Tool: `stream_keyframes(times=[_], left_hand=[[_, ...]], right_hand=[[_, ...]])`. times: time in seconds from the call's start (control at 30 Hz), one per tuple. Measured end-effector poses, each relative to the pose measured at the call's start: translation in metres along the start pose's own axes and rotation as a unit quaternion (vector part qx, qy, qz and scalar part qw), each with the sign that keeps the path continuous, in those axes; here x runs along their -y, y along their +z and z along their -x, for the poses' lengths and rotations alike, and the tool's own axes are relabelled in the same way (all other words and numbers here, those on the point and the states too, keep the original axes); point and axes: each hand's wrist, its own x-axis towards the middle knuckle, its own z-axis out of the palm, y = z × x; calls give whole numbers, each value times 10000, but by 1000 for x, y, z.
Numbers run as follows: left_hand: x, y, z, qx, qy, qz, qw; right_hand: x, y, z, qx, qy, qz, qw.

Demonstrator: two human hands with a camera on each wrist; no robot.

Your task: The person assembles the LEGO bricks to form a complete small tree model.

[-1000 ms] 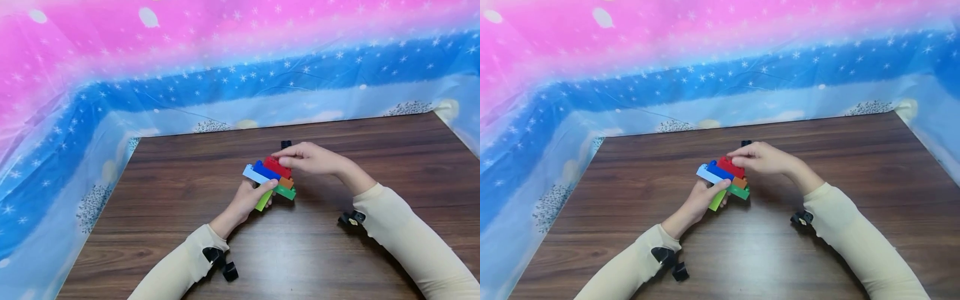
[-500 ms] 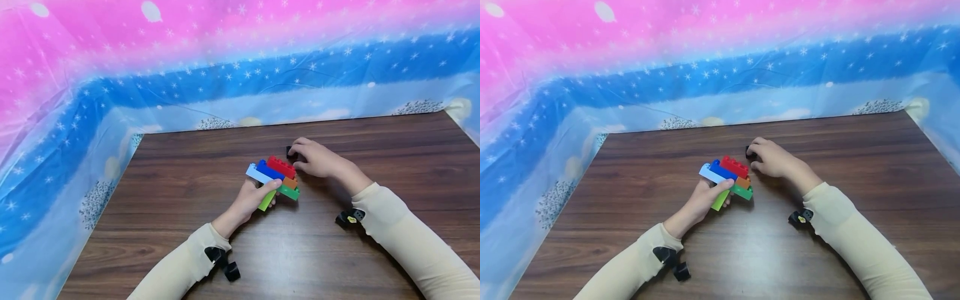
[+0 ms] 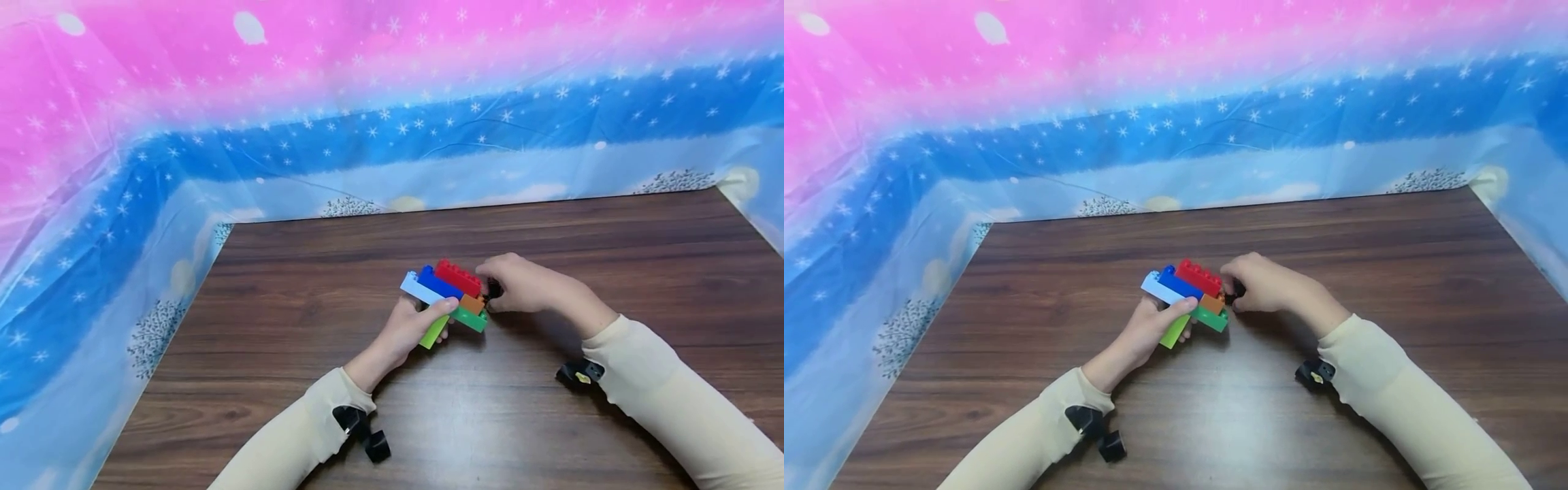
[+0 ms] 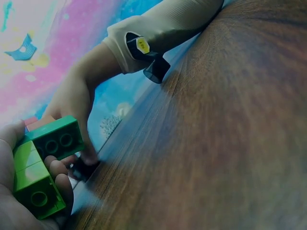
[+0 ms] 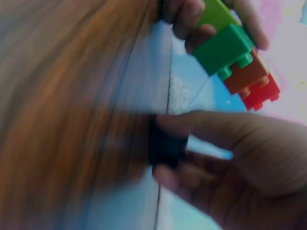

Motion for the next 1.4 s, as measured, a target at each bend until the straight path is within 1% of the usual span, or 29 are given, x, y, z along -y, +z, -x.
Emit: stream_keyframes(times=[0.07,0.1,0.2,0.27,0.33,0.4,0.47,0.6,0.73,0.93,1.23,1.4], left_hand=[[0,-1,1,-36,-30,-34,10000],[0,-1,1,-57,-60,-53,10000],[0,-2,1,-59,-99,-94,9999],[0,-2,0,-2,-68,-113,9999],[0,-2,0,77,-9,-130,9999],[1,-2,0,119,31,-141,9998],[1,-1,0,156,27,-157,9998],[3,-1,1,193,-43,-232,9995],[3,-1,0,185,-44,-285,9994],[3,-3,-1,149,-49,-292,9995],[4,-4,-1,59,-16,-195,9998],[2,-3,-3,-92,-25,-135,9999]], right_hand=[[2,-6,4,87,25,-453,9989],[2,-9,6,47,43,-721,9974],[1,-18,9,-418,70,-1379,9895],[0,-21,10,-748,53,-1785,9811],[1,-22,9,-938,-36,-2150,9721],[2,-20,9,-948,-162,-2534,9626],[4,-19,8,-846,-329,-2853,9541],[9,-17,10,-776,-480,-3053,9479],[13,-17,11,-871,-491,-3115,9450],[12,-14,9,-971,-556,-3222,9400],[12,-7,5,-1209,-802,-3080,9403],[14,-8,0,-1199,-812,-3077,9404]])
